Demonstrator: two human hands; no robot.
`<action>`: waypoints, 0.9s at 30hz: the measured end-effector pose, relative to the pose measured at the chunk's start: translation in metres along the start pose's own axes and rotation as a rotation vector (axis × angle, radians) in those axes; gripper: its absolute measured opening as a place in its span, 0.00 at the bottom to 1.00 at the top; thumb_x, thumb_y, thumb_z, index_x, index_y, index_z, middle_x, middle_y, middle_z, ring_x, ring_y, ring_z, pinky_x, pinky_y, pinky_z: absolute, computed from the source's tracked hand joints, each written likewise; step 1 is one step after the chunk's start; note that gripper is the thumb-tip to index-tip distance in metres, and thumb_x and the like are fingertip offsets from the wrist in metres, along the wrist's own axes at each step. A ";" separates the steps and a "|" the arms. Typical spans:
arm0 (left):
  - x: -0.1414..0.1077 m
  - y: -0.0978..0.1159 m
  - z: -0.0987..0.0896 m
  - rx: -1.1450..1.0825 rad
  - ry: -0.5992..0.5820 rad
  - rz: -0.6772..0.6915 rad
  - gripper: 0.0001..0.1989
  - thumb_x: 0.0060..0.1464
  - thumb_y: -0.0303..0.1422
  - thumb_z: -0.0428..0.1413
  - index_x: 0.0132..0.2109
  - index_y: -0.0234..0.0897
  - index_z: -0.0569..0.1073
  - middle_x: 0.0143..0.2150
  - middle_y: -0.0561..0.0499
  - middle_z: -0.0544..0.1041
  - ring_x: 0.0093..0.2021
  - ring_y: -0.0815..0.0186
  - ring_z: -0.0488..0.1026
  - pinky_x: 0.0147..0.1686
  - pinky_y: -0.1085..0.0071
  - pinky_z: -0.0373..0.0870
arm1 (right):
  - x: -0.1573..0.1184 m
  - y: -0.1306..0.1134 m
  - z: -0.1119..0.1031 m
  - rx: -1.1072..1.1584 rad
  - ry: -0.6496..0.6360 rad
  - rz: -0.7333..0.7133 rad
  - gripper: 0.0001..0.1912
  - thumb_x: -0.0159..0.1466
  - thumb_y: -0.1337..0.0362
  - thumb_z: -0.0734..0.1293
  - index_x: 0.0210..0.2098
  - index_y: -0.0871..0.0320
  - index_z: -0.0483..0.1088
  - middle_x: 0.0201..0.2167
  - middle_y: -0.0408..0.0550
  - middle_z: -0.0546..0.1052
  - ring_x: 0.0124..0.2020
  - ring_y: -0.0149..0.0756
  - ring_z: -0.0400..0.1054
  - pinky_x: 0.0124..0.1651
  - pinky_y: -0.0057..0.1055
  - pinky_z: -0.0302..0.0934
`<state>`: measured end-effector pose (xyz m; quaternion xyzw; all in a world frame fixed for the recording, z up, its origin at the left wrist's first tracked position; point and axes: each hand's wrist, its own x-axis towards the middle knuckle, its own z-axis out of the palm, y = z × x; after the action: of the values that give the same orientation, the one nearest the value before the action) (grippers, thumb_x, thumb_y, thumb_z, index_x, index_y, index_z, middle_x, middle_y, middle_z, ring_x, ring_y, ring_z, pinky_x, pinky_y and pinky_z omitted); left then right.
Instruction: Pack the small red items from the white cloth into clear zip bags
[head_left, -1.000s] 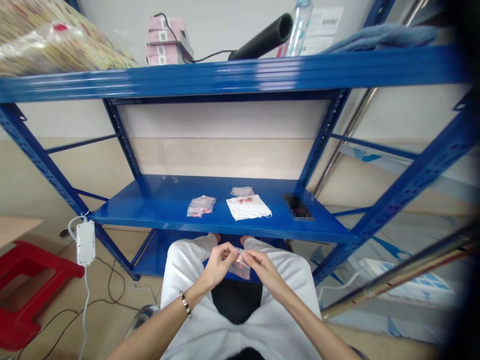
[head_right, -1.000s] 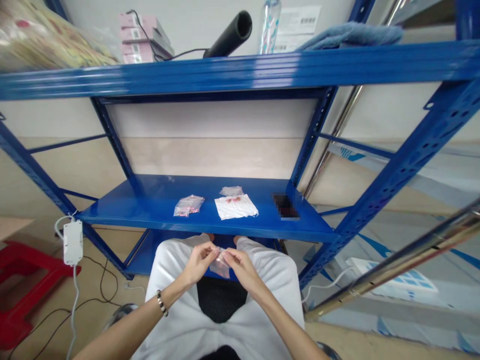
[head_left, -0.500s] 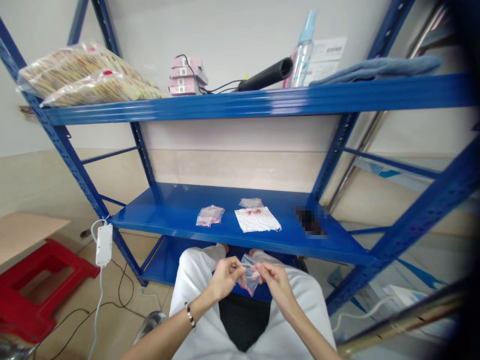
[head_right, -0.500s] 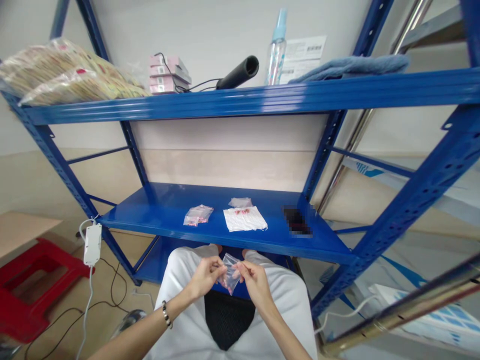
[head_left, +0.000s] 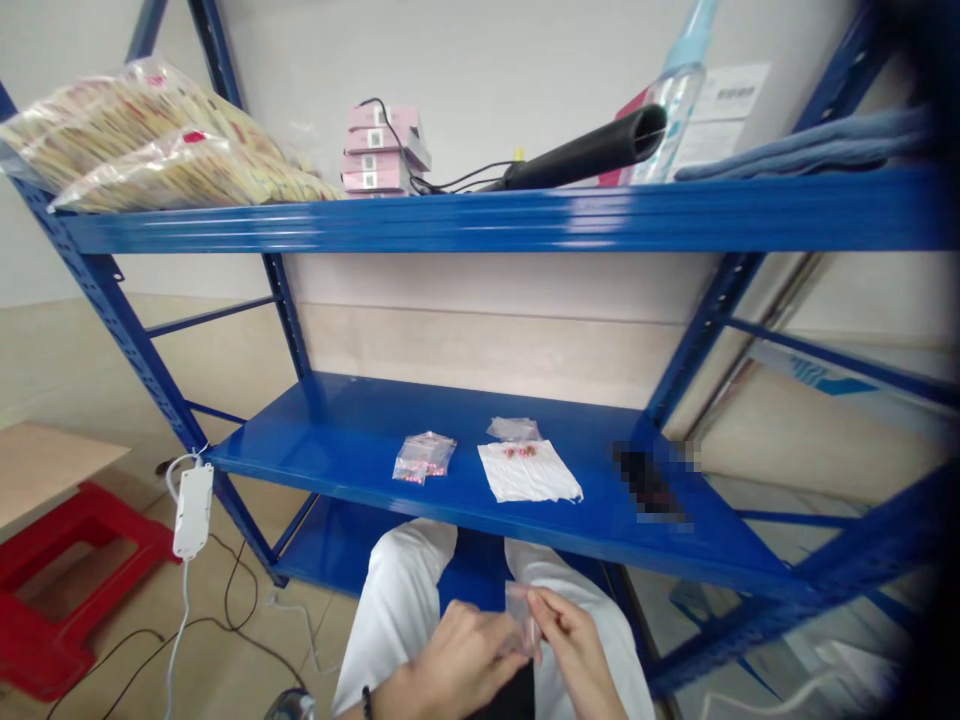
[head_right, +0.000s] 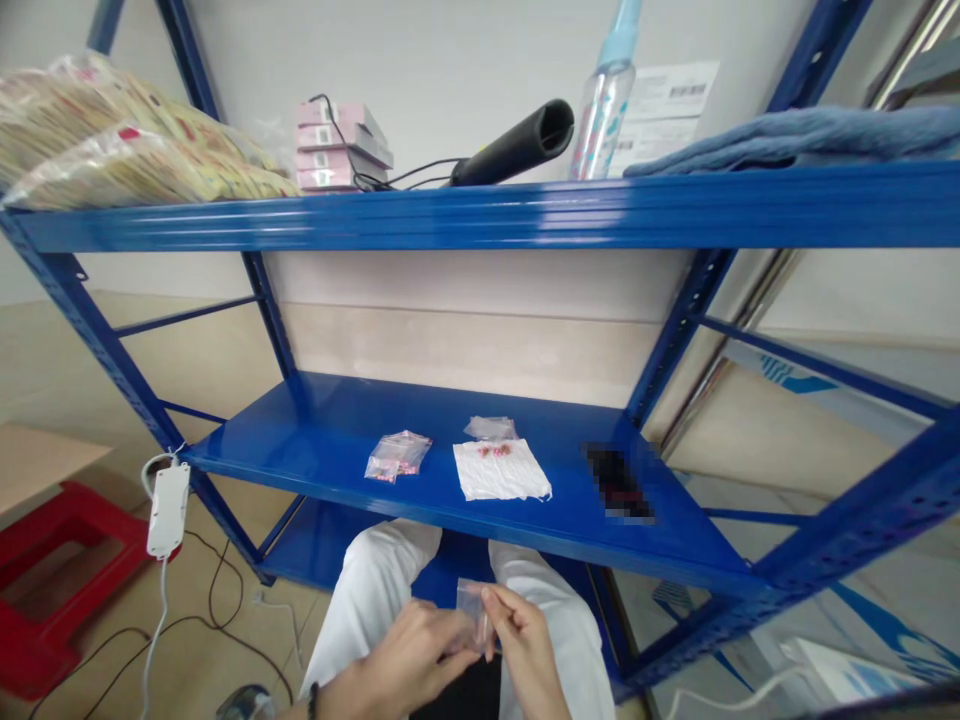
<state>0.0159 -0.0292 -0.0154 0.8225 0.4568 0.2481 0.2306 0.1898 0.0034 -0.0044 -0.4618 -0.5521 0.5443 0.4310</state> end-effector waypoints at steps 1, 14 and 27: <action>-0.001 -0.004 0.000 0.086 -0.020 0.061 0.09 0.63 0.37 0.50 0.43 0.42 0.74 0.36 0.48 0.79 0.33 0.62 0.75 0.37 0.69 0.65 | 0.000 0.000 0.001 0.002 -0.002 0.015 0.23 0.58 0.43 0.67 0.40 0.54 0.80 0.17 0.46 0.70 0.17 0.37 0.63 0.22 0.32 0.58; 0.016 -0.033 -0.097 -0.574 0.614 -0.247 0.16 0.58 0.44 0.56 0.40 0.33 0.74 0.37 0.43 0.81 0.35 0.61 0.79 0.36 0.69 0.73 | -0.010 -0.006 0.003 0.052 0.039 -0.050 0.28 0.63 0.45 0.63 0.56 0.56 0.63 0.30 0.48 0.75 0.22 0.34 0.66 0.16 0.25 0.55; 0.070 -0.096 -0.165 -0.675 0.521 -0.203 0.49 0.54 0.42 0.60 0.69 0.32 0.38 0.28 0.50 0.77 0.19 0.66 0.73 0.18 0.76 0.64 | -0.012 0.002 0.013 -0.082 -0.088 -0.190 0.22 0.67 0.53 0.58 0.57 0.57 0.58 0.24 0.41 0.70 0.18 0.29 0.60 0.23 0.27 0.54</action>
<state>-0.1151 0.1025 0.0676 0.5617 0.4717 0.5588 0.3869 0.1796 -0.0107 -0.0069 -0.4004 -0.6334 0.4976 0.4368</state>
